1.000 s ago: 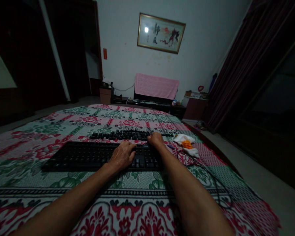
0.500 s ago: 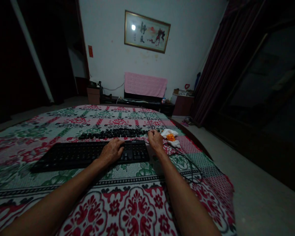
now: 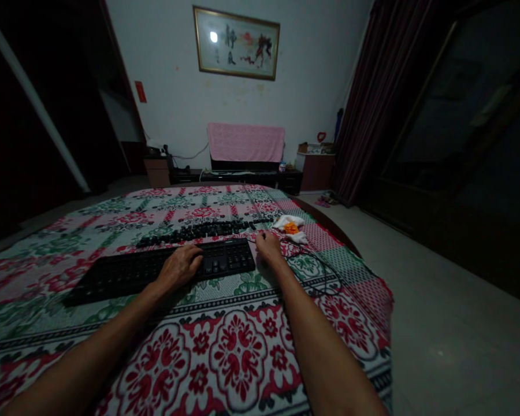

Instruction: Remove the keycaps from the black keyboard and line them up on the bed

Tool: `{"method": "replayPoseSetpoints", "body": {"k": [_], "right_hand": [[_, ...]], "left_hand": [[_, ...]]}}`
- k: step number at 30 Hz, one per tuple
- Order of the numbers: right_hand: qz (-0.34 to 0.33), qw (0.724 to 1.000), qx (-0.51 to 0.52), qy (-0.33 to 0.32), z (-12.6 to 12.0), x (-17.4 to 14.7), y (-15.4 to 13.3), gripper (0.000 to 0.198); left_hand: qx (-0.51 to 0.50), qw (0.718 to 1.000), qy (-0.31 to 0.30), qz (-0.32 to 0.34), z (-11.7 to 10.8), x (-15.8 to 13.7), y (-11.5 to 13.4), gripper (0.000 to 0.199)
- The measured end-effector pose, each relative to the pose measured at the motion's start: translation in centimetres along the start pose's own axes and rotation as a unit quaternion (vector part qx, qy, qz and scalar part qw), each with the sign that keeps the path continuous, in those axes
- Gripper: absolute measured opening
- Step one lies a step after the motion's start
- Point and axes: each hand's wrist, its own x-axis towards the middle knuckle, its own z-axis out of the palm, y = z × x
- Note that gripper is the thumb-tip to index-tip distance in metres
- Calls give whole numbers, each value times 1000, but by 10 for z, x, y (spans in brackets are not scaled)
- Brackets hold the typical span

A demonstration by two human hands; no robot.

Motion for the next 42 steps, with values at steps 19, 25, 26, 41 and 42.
{"method": "replayPoseSetpoints", "body": {"k": [19,25,26,41,42], "right_hand": [[-38,987,80,-135,-4,4,28,32],[-56,968,175,-169,-12,8,30,14],[-65,968,163,-179,-13,8,29,14],[-117,977,-6,-176,-35,-8,-17,31],[-124,975,-14,-182,-36,-9,-20,31]], "left_hand": [[32,998,40,26,5,-15,0,29],[35,998,43,30,6,-15,-1,30],[36,998,43,31,6,-15,-1,30],[41,997,43,38,6,-14,-2,32],[40,998,43,38,6,-14,-2,32]]}}
